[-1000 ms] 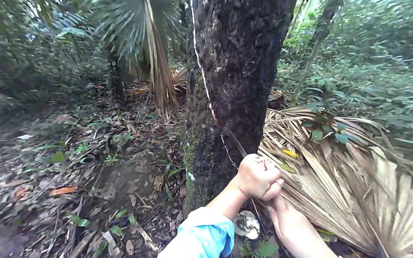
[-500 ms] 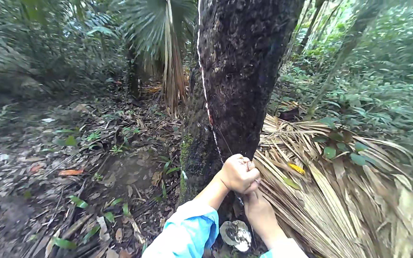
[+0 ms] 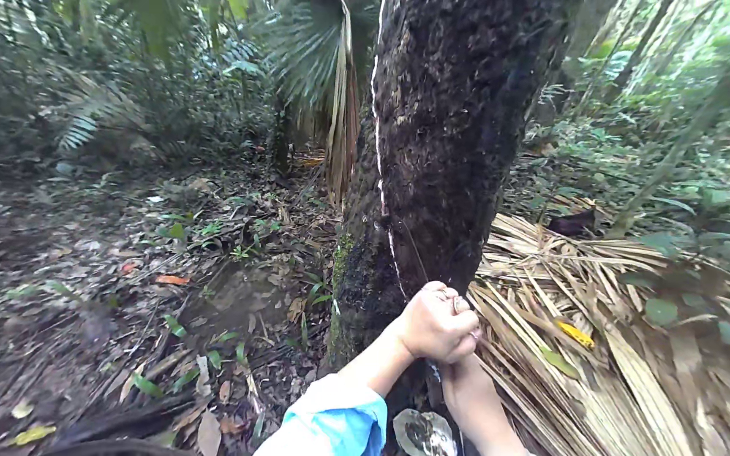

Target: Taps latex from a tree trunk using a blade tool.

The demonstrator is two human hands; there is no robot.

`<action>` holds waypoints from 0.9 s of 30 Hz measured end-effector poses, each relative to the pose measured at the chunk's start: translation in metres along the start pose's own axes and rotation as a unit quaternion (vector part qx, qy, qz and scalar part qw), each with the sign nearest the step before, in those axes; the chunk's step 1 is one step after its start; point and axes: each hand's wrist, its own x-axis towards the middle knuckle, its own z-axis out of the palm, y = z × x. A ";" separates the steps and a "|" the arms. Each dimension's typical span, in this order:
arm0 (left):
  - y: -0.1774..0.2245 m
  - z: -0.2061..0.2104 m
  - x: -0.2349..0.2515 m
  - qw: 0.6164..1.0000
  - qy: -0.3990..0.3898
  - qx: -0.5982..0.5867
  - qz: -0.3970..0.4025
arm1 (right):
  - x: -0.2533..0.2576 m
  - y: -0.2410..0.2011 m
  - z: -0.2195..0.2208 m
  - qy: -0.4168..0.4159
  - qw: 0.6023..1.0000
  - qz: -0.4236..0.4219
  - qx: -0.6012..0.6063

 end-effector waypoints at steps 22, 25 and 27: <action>-0.015 0.014 -0.012 0.998 0.011 0.062 0.022 | 0.010 0.019 0.029 0.037 0.998 -0.052 0.026; -0.016 0.023 -0.021 0.997 0.023 0.072 0.032 | 0.010 0.022 0.027 0.031 0.998 -0.050 0.014; -0.012 0.026 -0.021 0.996 0.031 0.074 0.028 | 0.012 0.013 0.007 -0.034 0.999 -0.010 0.030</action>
